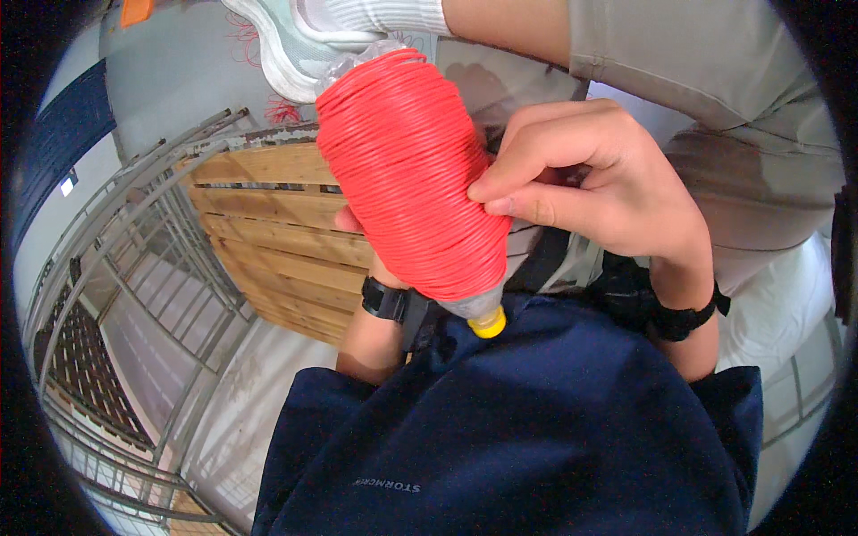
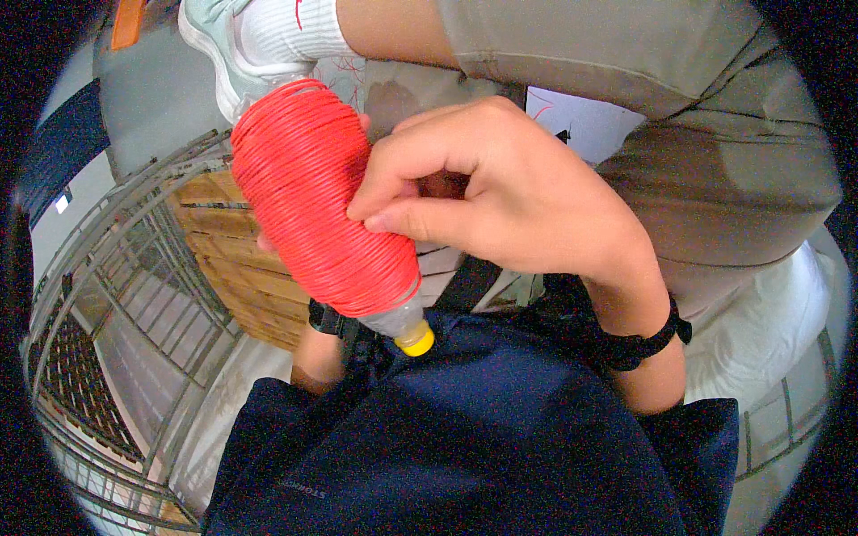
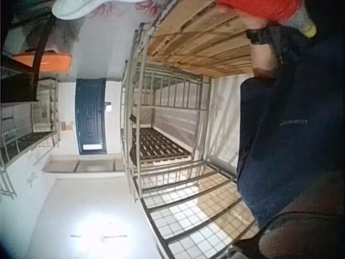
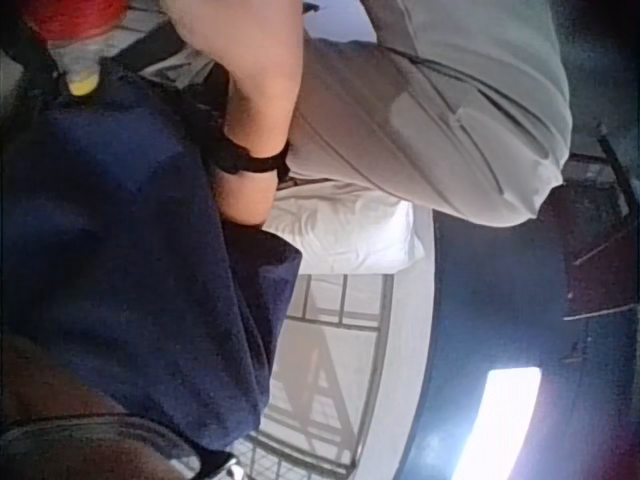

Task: The person winds a red wire around a plastic bottle by hand.

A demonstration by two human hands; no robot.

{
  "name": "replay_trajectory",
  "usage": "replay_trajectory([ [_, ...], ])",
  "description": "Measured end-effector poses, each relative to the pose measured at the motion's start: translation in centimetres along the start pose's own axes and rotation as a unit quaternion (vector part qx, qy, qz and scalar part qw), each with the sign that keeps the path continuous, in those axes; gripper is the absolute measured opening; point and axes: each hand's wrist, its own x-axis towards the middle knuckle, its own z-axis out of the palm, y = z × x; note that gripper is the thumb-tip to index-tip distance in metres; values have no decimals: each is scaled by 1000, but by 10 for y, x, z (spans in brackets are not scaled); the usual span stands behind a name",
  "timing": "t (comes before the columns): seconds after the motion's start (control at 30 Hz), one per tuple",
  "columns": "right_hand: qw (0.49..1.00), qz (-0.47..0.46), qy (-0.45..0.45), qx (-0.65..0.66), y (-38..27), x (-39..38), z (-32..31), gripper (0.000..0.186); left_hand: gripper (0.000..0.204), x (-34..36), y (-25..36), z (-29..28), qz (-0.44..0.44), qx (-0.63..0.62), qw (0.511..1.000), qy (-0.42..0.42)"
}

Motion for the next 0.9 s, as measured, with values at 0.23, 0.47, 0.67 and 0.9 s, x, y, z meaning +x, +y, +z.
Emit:
replay_trajectory([
  [0.23, 1000, -22, -8, 8, 5, -3, 6, 17, 81, 1, -5, -8, 6, -87, 983, -161],
  [0.47, 1000, 2, 17, -2, -1, -1, -1, 11, 116, 1, 3, 10, -70, 153, 982, 81],
  [0.67, 995, 86, -5, 45, -1, -3, -3, 8, 117, -5, 5, -8, -79, 110, 990, 29],
  [0.9, 999, 30, 14, -17, 1, 3, -3, 9, 119, 0, 2, -3, -63, 135, 986, 80],
])
